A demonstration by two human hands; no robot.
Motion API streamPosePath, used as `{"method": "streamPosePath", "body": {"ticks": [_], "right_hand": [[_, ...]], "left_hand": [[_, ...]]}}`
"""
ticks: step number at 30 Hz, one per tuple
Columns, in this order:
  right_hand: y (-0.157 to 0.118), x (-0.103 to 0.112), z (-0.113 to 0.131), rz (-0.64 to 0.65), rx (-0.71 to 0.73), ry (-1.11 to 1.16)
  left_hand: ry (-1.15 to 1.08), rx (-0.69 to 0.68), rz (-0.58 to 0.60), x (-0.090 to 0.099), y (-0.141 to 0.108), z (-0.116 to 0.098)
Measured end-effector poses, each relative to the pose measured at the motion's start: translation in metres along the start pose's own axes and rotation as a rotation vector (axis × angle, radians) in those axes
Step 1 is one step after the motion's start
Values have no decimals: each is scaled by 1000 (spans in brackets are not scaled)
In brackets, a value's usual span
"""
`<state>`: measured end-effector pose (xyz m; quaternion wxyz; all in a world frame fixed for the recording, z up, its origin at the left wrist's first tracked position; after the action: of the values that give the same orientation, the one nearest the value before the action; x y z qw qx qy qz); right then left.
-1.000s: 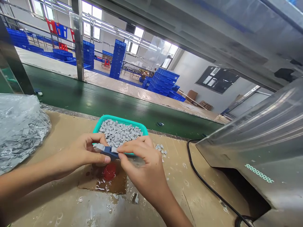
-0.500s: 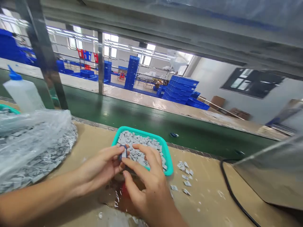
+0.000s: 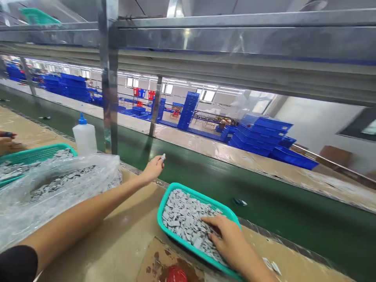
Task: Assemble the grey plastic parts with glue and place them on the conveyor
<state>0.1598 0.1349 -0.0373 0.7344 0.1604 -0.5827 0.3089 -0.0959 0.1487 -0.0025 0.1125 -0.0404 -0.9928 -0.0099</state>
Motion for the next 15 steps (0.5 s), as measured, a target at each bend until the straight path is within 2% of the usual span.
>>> {"method": "streamPosePath", "body": {"ticks": [6, 9, 10, 12, 15], "right_hand": [[-20, -1, 14, -140, -64, 224], [-26, -5, 11, -192, -76, 293], [-28, -6, 10, -211, -77, 314], [-32, -9, 7, -251, -86, 360], [-40, -14, 4, -316, -115, 404]], "left_hand": [[729, 184, 118, -1, 44, 26], [983, 228, 163, -18, 72, 26], [1044, 218, 203, -30, 82, 23], [1130, 169, 333, -67, 102, 12], [1204, 67, 548, -144, 126, -6]]}}
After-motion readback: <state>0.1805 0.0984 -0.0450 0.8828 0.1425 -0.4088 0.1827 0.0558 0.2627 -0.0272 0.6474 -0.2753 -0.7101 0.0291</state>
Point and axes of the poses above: each hand's wrist, its own y-axis towards the middle knuckle, its own x-axis out of the back of the hand, z = x × y, the point moved 3 cm from there along y, towards the middle knuckle, and after that the axes turned 15 degrees about z, right-handed, at the moved point
